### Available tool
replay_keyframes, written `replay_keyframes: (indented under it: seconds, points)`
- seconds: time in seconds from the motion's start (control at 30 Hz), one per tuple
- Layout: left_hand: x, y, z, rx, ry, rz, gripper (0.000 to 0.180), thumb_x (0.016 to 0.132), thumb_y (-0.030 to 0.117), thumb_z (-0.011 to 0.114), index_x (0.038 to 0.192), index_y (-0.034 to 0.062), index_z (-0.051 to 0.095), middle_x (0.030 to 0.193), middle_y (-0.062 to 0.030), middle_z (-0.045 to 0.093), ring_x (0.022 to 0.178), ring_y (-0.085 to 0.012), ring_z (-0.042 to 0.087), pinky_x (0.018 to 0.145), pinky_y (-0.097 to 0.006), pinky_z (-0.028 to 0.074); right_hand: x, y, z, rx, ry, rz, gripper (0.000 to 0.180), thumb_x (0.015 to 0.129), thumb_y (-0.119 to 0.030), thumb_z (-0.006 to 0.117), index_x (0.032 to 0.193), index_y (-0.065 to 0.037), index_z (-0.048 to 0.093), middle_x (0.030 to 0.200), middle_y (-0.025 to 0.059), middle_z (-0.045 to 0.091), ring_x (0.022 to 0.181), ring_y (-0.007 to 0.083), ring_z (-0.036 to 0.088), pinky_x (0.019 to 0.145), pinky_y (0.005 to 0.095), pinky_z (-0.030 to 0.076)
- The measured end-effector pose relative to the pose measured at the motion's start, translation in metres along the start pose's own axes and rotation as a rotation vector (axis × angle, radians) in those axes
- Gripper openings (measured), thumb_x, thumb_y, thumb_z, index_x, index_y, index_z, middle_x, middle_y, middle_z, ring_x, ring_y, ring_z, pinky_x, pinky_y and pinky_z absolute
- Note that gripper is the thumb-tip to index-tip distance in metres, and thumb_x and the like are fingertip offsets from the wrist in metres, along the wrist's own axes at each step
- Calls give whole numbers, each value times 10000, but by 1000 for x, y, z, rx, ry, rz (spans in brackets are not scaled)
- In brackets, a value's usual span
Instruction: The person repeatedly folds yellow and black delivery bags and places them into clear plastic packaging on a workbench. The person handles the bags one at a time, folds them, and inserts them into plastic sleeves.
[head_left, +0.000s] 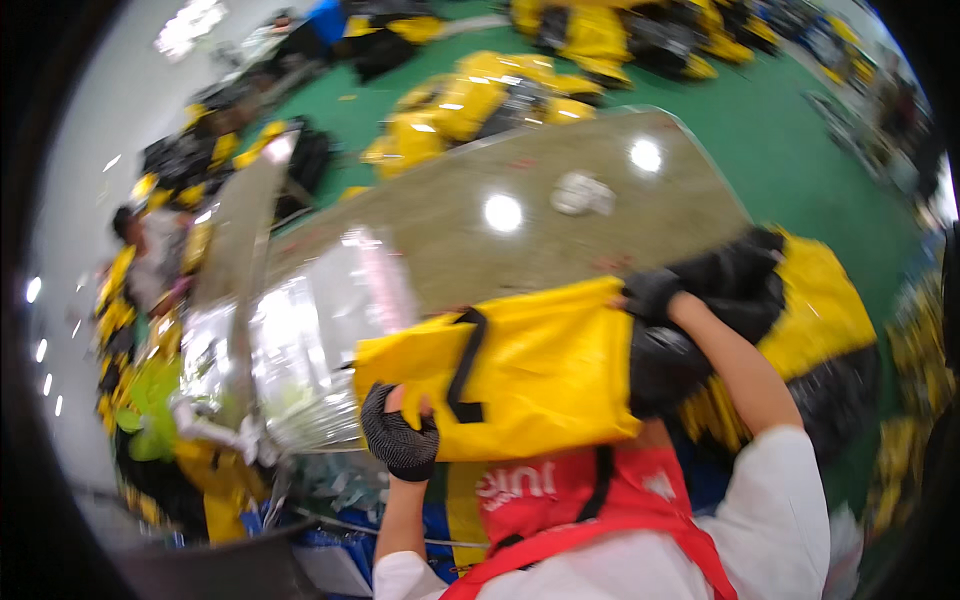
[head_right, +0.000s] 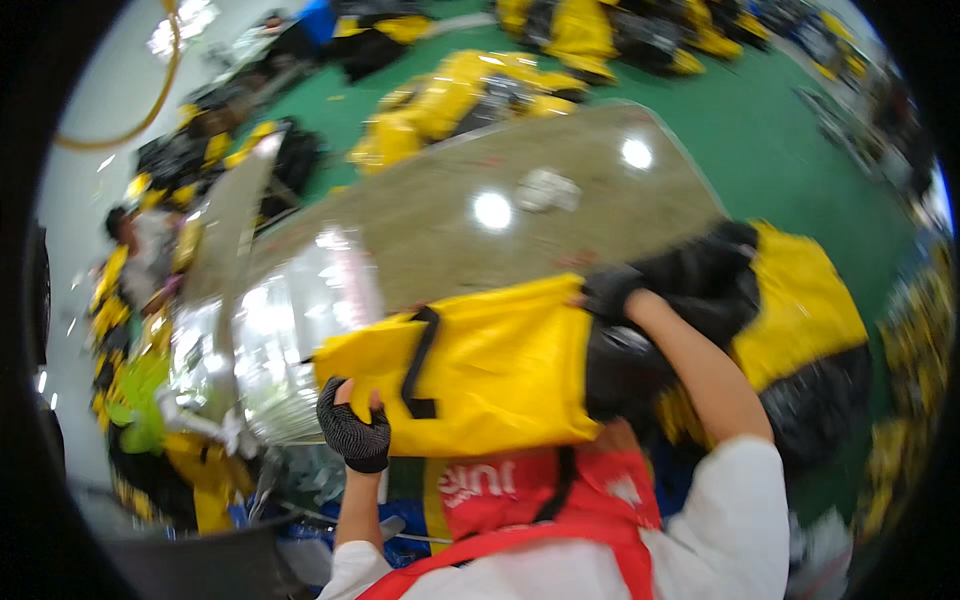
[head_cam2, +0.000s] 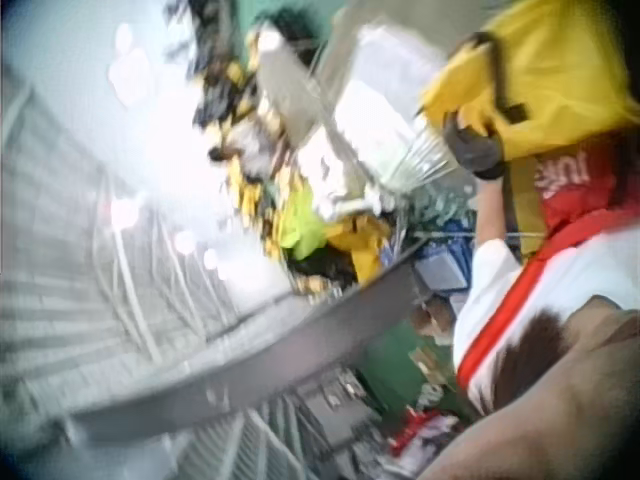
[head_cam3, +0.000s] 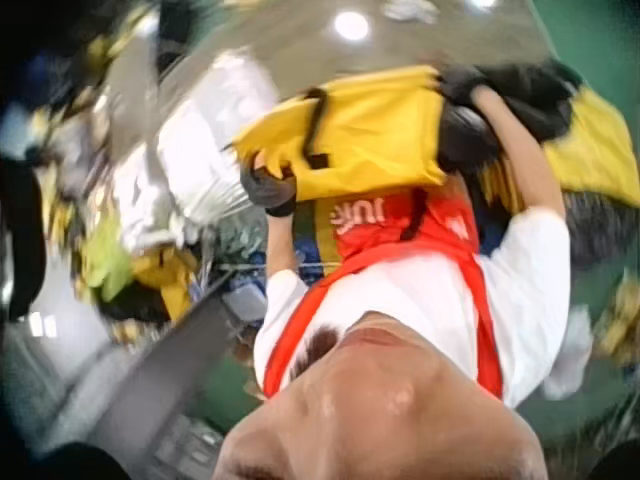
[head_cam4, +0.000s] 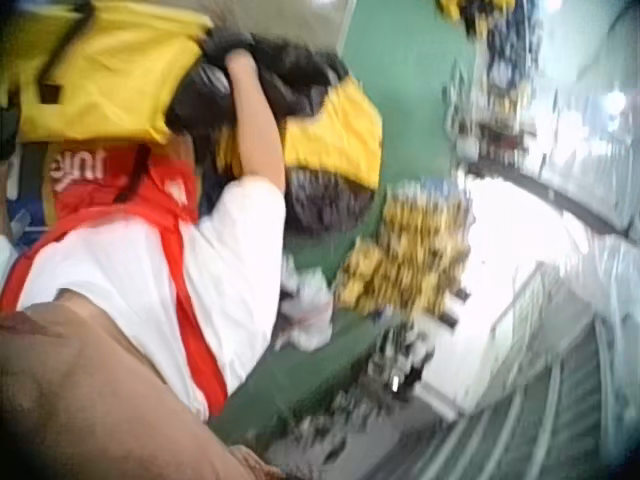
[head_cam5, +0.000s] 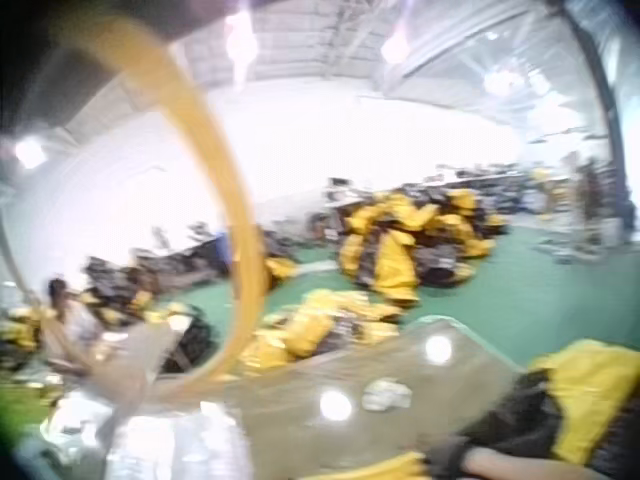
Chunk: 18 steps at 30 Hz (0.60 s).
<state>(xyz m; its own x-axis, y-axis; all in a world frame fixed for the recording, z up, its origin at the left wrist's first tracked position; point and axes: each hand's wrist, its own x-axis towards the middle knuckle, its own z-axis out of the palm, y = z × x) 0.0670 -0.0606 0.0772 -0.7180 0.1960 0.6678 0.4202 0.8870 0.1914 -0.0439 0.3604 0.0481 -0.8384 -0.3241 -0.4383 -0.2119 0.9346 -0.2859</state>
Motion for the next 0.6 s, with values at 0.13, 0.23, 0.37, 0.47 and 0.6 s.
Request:
replay_keyframes:
  seconds: [0.13,0.23,0.37,0.47,0.6]
  points:
    - [25,45,69,-23,-652,203,727,739,399,613,1342,79,364,1410,-219,292,1345,-380,183,1072,-550,71,-24,-42,-27,-99,202,64,464,824,-422,527,1162,-108,573,1289,126,492,1193,290,449,1011,432,305]
    - [22,48,86,4,-695,199,777,719,448,606,1358,90,346,1431,-210,257,1360,-376,138,1058,-583,10,-113,-16,-64,-513,659,-39,516,765,-499,564,1054,-76,618,1111,167,571,1132,347,469,1046,496,221]
    - [26,49,84,6,-692,243,804,694,401,639,1366,90,326,1456,-207,200,1363,-369,132,1077,-544,27,-154,52,-36,-404,514,142,543,778,-583,514,824,-68,681,810,161,641,883,312,599,846,427,435]
    - [25,49,85,-12,-697,164,780,713,427,628,1360,101,338,1468,-213,157,1364,-375,129,1074,-545,43,-128,93,-15,-2,180,493,600,820,-605,427,761,-68,688,781,160,648,803,295,624,763,415,468]
    - [26,49,83,103,-732,177,728,737,369,614,1340,58,352,1460,-224,163,1357,-382,140,1078,-540,43,-109,94,-7,-151,40,404,611,868,-574,359,759,-78,699,834,138,660,797,292,630,776,397,472]
